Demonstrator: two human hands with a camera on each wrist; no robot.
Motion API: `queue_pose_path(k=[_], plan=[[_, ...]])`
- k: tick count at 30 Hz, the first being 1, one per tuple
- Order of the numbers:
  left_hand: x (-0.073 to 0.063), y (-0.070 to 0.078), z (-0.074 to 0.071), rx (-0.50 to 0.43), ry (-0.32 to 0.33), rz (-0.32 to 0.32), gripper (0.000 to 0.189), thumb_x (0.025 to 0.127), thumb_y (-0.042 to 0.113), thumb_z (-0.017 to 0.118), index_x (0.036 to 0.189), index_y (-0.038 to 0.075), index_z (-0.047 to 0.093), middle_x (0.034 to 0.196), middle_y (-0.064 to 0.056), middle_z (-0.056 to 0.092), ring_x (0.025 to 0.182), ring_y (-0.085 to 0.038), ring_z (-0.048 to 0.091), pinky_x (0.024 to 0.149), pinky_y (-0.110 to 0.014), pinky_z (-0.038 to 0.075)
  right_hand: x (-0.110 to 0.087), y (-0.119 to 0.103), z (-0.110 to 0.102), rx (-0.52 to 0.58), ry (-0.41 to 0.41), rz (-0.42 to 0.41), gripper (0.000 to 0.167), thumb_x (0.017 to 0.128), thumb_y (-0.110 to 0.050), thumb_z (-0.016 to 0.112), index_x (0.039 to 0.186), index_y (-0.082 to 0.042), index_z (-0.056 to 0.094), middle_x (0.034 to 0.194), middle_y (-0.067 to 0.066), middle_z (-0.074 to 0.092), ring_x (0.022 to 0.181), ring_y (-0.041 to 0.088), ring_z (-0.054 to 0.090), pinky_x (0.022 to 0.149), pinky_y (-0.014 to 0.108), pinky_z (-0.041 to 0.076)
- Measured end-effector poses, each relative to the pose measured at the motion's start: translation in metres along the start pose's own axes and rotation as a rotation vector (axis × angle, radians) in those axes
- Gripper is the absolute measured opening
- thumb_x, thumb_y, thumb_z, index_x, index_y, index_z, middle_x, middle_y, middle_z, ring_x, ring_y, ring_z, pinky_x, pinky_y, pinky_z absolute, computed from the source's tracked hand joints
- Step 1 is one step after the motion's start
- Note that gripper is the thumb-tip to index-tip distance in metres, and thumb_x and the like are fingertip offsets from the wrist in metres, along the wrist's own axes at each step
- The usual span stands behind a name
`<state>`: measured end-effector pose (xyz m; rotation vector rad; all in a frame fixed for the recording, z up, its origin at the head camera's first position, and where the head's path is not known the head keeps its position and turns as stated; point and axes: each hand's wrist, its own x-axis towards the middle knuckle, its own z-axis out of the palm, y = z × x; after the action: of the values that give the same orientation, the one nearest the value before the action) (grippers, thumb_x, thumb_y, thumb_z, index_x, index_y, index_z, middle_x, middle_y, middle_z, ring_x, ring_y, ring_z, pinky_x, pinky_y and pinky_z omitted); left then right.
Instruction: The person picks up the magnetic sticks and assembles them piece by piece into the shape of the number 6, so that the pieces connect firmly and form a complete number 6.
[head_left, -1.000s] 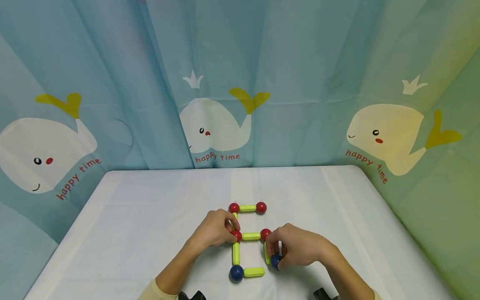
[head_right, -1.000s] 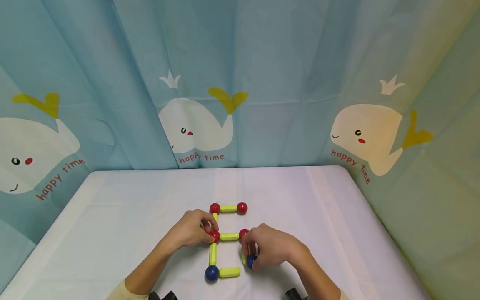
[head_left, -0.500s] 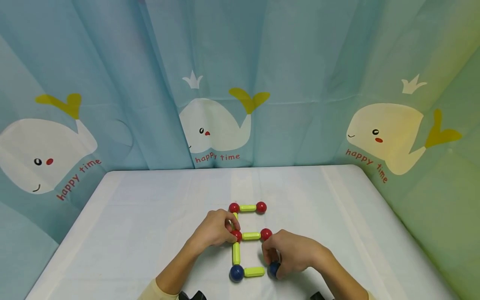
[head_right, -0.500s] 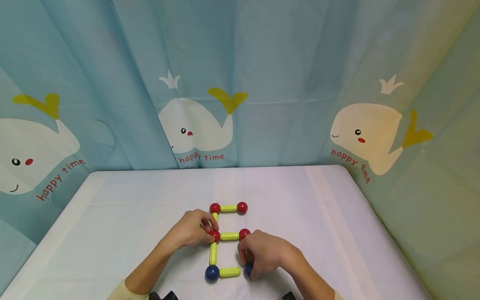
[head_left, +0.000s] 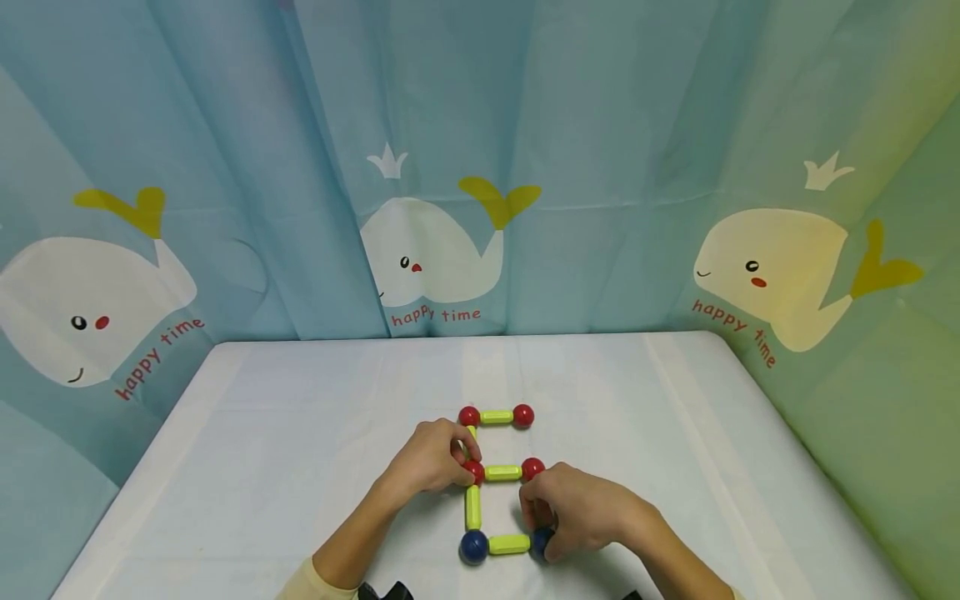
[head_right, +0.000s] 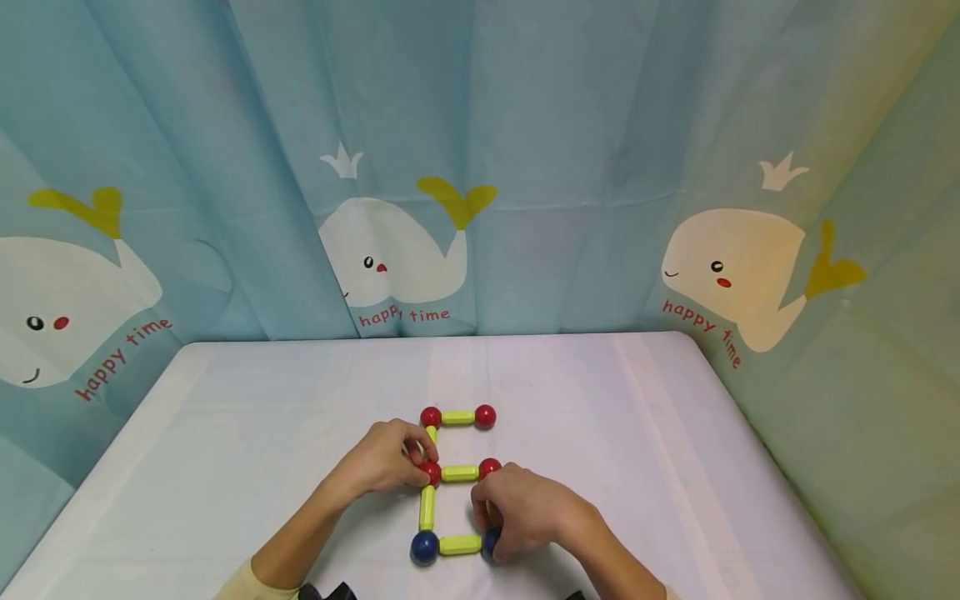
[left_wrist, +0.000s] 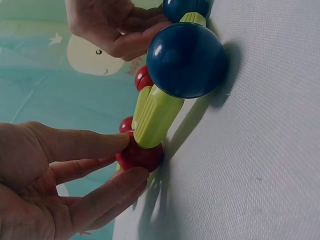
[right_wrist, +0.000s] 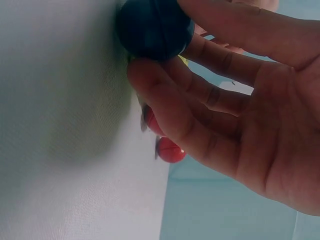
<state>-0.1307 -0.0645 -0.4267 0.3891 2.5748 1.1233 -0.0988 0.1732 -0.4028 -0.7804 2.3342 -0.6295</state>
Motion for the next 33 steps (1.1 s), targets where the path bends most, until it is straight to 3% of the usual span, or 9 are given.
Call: queue_pose_path(k=[7,10,15,17,21,25,33], plan=[[-0.002,0.001,0.001,0.017,0.004,-0.001,0.020,0.076,0.001,0.087,0.087,0.012,0.074,0.069,-0.001,0.056,0.064,-0.015,0.050,0.055,-0.026,0.040,-0.002,0.002,-0.001,0.007,0.019,-0.007,0.030,0.075,-0.008,0.090,0.088,-0.021,0.067,0.078,-0.009,0.061,0.071,0.003,0.053,0.066,0.023,0.046],[-0.004,0.003,-0.001,0.077,0.015,-0.006,0.022,0.076,0.005,0.088,0.091,0.013,0.074,0.076,-0.003,0.058,0.071,-0.017,0.050,0.059,-0.028,0.040,-0.002,0.005,-0.005,0.025,0.051,-0.040,0.027,0.078,-0.010,0.089,0.090,-0.019,0.068,0.080,-0.008,0.063,0.073,0.004,0.056,0.067,0.023,0.048],[-0.016,0.015,-0.009,0.192,0.044,-0.020,0.023,0.080,0.011,0.087,0.099,0.015,0.074,0.086,-0.005,0.058,0.077,-0.019,0.051,0.062,-0.029,0.042,0.001,0.016,-0.012,0.042,0.193,-0.085,0.023,0.081,-0.004,0.083,0.092,-0.015,0.068,0.082,-0.003,0.064,0.073,0.010,0.057,0.066,0.024,0.048],[-0.024,0.020,-0.011,0.198,0.024,-0.013,0.021,0.082,0.009,0.085,0.099,0.015,0.074,0.080,-0.003,0.057,0.070,-0.017,0.051,0.057,-0.027,0.041,0.004,0.019,-0.013,0.027,0.279,-0.074,0.021,0.082,-0.003,0.082,0.092,-0.015,0.068,0.082,-0.003,0.064,0.074,0.012,0.058,0.065,0.024,0.047],[-0.042,0.022,-0.008,0.207,-0.086,0.040,0.020,0.082,0.010,0.086,0.096,0.017,0.075,0.068,0.004,0.054,0.060,-0.010,0.047,0.054,-0.024,0.037,0.009,0.022,-0.013,0.007,0.394,-0.029,0.022,0.082,-0.003,0.084,0.093,-0.014,0.069,0.083,-0.002,0.064,0.076,0.015,0.058,0.064,0.024,0.047],[-0.053,0.017,0.003,0.246,-0.181,0.091,0.022,0.081,0.016,0.089,0.097,0.021,0.076,0.073,0.009,0.056,0.066,-0.005,0.047,0.060,-0.022,0.041,0.013,0.024,-0.012,0.007,0.396,0.004,0.025,0.080,-0.005,0.087,0.098,-0.013,0.072,0.088,0.000,0.064,0.077,0.017,0.059,0.065,0.024,0.048],[-0.056,0.010,0.021,0.238,-0.211,0.097,0.022,0.080,0.019,0.090,0.095,0.023,0.074,0.079,0.010,0.056,0.076,-0.004,0.048,0.069,-0.021,0.043,0.020,0.028,-0.010,0.027,0.367,0.028,0.025,0.081,-0.001,0.085,0.099,-0.015,0.074,0.089,-0.002,0.066,0.081,0.016,0.060,0.068,0.024,0.050]])
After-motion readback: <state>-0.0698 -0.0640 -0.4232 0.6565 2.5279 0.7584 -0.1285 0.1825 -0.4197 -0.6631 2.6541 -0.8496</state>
